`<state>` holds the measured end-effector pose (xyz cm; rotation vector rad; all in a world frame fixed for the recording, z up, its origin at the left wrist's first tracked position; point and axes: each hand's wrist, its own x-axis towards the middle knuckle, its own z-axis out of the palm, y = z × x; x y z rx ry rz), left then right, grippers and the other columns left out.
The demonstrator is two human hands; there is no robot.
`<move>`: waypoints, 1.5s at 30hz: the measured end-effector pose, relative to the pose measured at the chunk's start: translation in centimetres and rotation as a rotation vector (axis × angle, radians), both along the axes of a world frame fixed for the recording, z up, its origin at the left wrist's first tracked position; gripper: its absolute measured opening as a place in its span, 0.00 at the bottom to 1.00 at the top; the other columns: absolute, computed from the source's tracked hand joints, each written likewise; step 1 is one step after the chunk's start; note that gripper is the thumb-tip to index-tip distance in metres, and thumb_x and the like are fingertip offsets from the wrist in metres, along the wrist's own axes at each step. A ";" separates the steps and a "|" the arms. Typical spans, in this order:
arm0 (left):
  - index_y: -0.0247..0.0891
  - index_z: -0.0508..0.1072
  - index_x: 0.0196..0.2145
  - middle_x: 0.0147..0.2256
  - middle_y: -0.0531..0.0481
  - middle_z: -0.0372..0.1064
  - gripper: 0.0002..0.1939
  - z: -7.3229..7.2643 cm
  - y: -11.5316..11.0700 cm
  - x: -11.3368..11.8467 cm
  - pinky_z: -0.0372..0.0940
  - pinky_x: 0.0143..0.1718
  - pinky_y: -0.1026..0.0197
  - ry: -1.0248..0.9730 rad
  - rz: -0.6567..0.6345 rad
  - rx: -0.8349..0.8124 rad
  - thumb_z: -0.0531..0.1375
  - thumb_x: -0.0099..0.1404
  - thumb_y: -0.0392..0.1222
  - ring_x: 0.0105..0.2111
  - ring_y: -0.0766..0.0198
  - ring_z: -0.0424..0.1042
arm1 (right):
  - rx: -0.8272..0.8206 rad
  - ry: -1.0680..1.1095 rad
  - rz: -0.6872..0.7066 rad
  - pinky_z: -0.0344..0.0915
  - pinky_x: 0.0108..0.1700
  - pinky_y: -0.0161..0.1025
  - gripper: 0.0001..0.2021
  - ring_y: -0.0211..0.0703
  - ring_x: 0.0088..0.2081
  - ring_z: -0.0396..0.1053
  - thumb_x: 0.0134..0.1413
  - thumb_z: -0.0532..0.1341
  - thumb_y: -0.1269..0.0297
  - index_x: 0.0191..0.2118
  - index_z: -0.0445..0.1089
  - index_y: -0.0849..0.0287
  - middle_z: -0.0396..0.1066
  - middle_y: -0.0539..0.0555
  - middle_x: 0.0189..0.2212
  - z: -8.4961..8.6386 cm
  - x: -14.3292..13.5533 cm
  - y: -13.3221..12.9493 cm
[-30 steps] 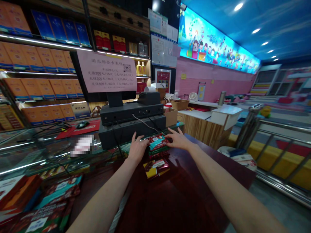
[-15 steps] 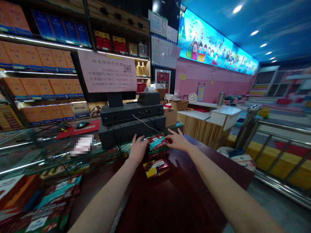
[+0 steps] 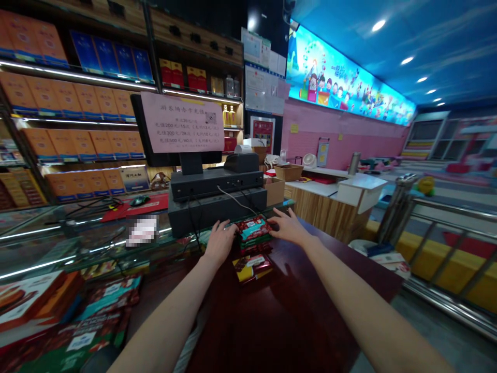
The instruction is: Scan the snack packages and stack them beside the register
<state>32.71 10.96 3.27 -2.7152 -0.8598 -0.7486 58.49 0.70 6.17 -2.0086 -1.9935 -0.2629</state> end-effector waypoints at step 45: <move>0.45 0.76 0.36 0.41 0.51 0.79 0.12 0.5 -3.8 -25.2 0.51 0.64 0.45 0.009 0.252 -0.044 0.53 0.66 0.36 0.55 0.54 0.68 | 0.003 0.055 0.378 0.31 0.69 0.67 0.23 0.51 0.69 0.51 0.59 0.58 0.64 0.60 0.66 0.54 0.68 0.56 0.61 -3.5 -21.3 0.5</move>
